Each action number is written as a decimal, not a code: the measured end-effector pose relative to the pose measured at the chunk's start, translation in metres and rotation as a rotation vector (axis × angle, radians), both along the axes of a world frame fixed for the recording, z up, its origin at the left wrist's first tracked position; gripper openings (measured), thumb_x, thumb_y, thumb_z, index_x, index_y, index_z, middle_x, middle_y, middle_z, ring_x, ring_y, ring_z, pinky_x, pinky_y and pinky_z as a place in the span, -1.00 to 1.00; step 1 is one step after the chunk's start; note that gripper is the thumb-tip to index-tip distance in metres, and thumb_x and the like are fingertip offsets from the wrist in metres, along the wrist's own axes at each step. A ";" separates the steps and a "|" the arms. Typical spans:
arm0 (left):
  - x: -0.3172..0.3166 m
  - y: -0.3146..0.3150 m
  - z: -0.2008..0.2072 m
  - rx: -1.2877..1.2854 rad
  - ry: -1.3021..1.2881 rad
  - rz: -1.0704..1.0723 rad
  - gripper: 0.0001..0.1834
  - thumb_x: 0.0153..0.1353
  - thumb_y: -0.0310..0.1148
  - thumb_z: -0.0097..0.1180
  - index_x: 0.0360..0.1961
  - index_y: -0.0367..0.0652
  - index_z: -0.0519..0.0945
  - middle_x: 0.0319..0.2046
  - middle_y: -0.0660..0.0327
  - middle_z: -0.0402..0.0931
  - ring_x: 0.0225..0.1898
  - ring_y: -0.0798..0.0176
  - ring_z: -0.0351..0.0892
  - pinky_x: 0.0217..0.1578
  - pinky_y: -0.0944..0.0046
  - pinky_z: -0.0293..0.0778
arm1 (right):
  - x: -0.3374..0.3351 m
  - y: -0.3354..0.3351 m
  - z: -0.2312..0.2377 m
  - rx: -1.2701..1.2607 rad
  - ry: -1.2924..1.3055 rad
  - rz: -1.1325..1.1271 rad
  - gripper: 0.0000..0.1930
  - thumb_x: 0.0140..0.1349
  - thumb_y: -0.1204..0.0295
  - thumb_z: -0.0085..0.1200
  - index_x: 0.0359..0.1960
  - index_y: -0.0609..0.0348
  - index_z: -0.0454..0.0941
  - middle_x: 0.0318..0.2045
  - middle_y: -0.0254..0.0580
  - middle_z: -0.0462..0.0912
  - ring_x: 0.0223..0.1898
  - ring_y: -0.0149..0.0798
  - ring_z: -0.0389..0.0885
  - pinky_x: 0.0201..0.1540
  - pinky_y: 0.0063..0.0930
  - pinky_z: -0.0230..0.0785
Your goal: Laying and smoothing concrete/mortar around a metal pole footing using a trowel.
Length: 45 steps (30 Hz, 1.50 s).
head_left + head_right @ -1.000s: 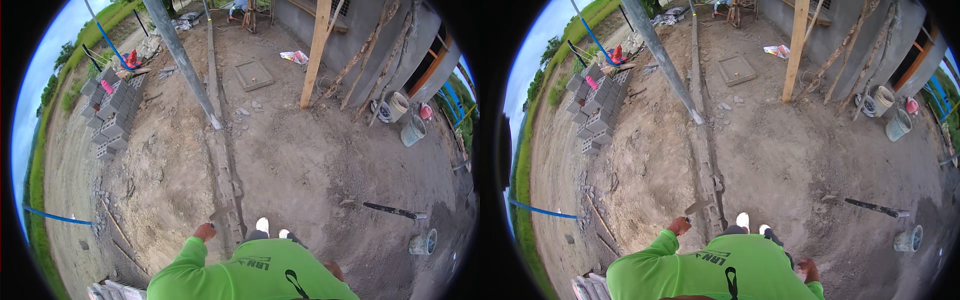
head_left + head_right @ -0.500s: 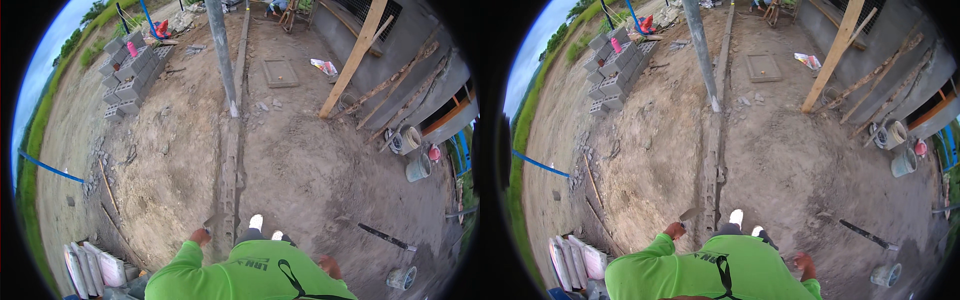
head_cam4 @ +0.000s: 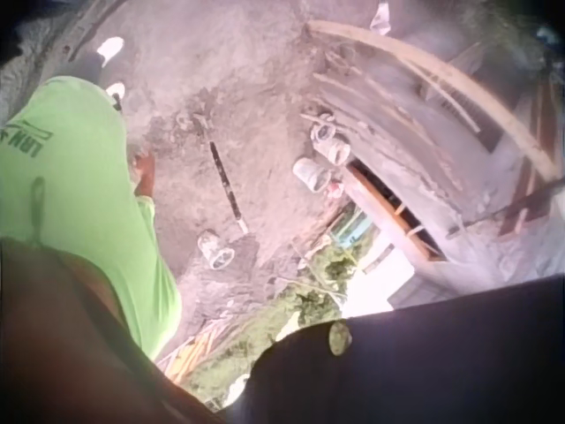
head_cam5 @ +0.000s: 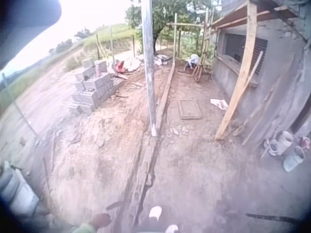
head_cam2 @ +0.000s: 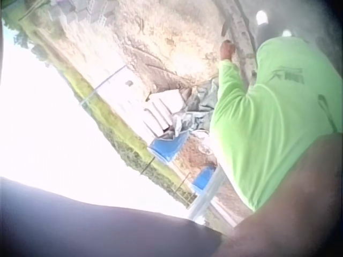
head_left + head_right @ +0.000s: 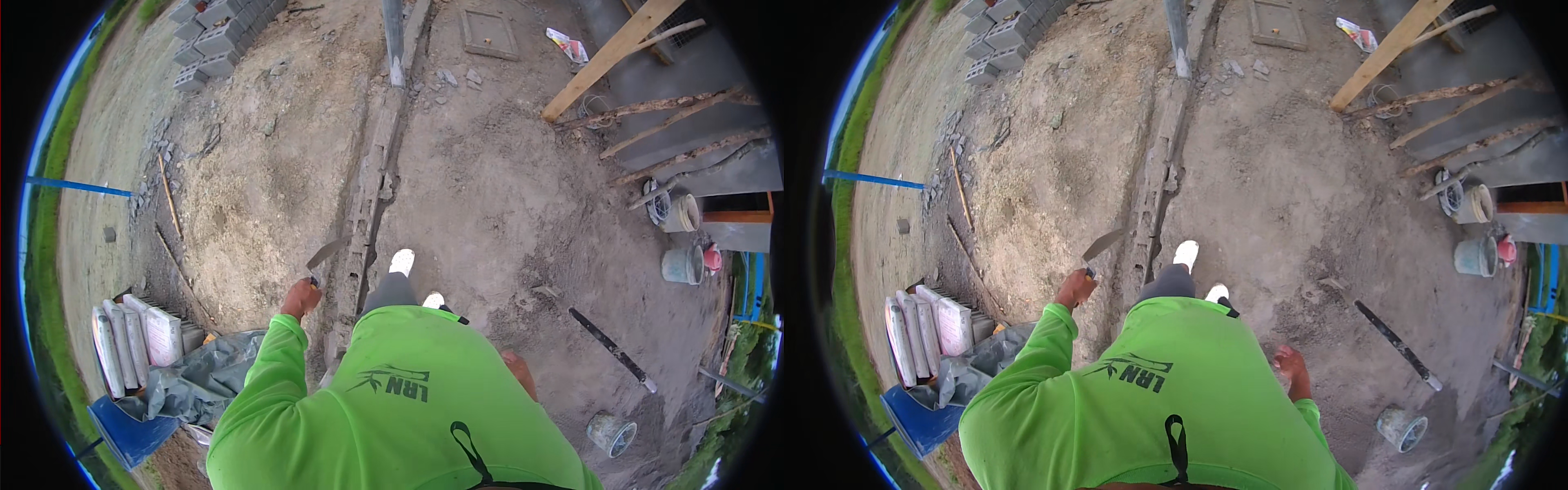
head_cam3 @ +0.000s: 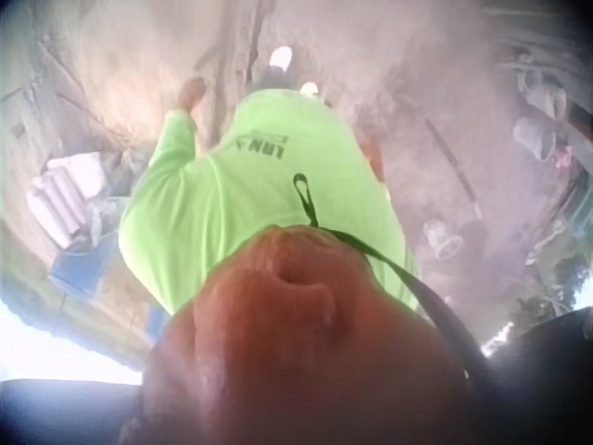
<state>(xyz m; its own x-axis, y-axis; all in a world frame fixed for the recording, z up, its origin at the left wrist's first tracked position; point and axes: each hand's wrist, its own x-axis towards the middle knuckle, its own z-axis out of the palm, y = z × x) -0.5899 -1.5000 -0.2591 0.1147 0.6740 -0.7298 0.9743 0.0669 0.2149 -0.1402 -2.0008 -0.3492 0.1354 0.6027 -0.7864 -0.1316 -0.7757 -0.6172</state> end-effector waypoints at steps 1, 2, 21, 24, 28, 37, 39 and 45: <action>-0.013 -0.017 -0.010 -0.005 0.012 0.022 -0.65 0.00 -0.28 0.01 -0.26 -0.33 0.57 -0.37 -0.19 0.59 -0.26 -0.14 0.62 -0.22 0.02 0.52 | 0.003 0.009 0.012 -0.005 0.012 0.022 -0.53 0.10 0.51 0.02 0.11 0.16 0.37 -0.30 -0.28 0.59 -0.41 -0.34 0.52 -0.47 -0.48 0.33; -0.036 -0.043 -0.027 -0.037 0.033 0.087 -0.64 0.00 -0.27 0.02 -0.25 -0.33 0.56 -0.33 -0.21 0.58 -0.22 -0.16 0.61 -0.19 0.01 0.50 | 0.003 0.041 0.046 -0.239 -0.029 0.038 -0.54 0.11 0.51 0.02 0.12 0.19 0.37 -0.33 -0.28 0.58 -0.43 -0.35 0.51 -0.47 -0.47 0.33; -0.005 -0.199 -0.079 -0.265 -0.021 1.153 -0.71 -0.03 -0.37 -0.04 -0.35 -0.28 0.64 -0.34 -0.13 0.61 -0.21 -0.15 0.61 -0.23 0.04 0.52 | 0.232 0.471 0.031 -0.418 -0.447 0.793 -0.49 0.11 0.57 -0.01 0.17 0.29 0.33 -0.49 -0.33 0.50 -0.50 -0.42 0.43 -0.46 -0.49 0.34; 0.020 -0.218 -0.077 -0.337 -0.004 1.225 -0.68 -0.04 -0.37 -0.04 -0.30 -0.31 0.61 -0.31 -0.14 0.60 -0.17 -0.12 0.60 -0.18 0.05 0.50 | 0.218 0.571 0.020 -0.288 -0.437 0.939 -0.51 0.11 0.57 0.00 0.14 0.32 0.35 -0.48 -0.33 0.52 -0.49 -0.41 0.45 -0.45 -0.51 0.35; 0.054 -0.216 -0.061 -0.418 -0.017 1.319 -0.71 -0.01 -0.29 -0.03 -0.50 -0.34 0.59 -0.55 -0.08 0.56 -0.42 -0.05 0.61 -0.34 0.07 0.51 | 0.162 0.691 0.012 -0.115 -0.422 1.183 -0.55 0.10 0.53 0.00 0.08 0.38 0.40 -0.30 -0.21 0.61 -0.32 -0.37 0.56 -0.28 -0.54 0.41; 0.124 -0.168 -0.090 -0.504 -0.086 1.603 -0.73 0.14 -0.30 0.07 -0.51 -0.33 0.52 -0.73 0.04 0.49 -0.76 0.15 0.50 -0.73 0.14 0.38 | 0.166 0.874 -0.054 0.211 -0.543 1.490 -0.55 0.11 0.46 0.11 0.08 0.30 0.42 -0.11 -0.16 0.60 -0.12 -0.34 0.56 -0.04 -0.47 0.44; 0.126 -0.098 -0.076 -0.458 -0.224 1.705 -0.78 0.12 -0.35 0.07 -0.45 -0.35 0.48 -0.69 0.03 0.49 -0.76 0.13 0.48 -0.75 0.14 0.37 | 0.180 0.899 -0.045 0.153 -0.585 1.475 -0.56 0.10 0.46 0.09 0.07 0.28 0.44 -0.13 -0.13 0.61 -0.13 -0.32 0.57 -0.04 -0.47 0.44; 0.084 0.014 -0.114 -0.237 -0.319 1.055 -0.77 0.07 -0.34 0.14 -0.42 -0.33 0.48 -0.69 0.05 0.48 -0.76 0.12 0.47 -0.75 0.14 0.36 | 0.100 1.012 -0.006 0.091 -0.653 1.709 -0.55 0.04 0.34 0.08 0.01 0.20 0.50 -0.09 0.01 0.60 -0.05 -0.06 0.56 0.04 -0.32 0.40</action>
<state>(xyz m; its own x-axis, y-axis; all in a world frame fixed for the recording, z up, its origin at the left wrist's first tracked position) -0.5054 -1.4861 -0.3727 -0.2260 0.3923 -0.8917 0.3089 0.8970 0.3163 -0.0399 -0.9883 -0.3549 -0.3666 0.4264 -0.8269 0.9265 0.2487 -0.2824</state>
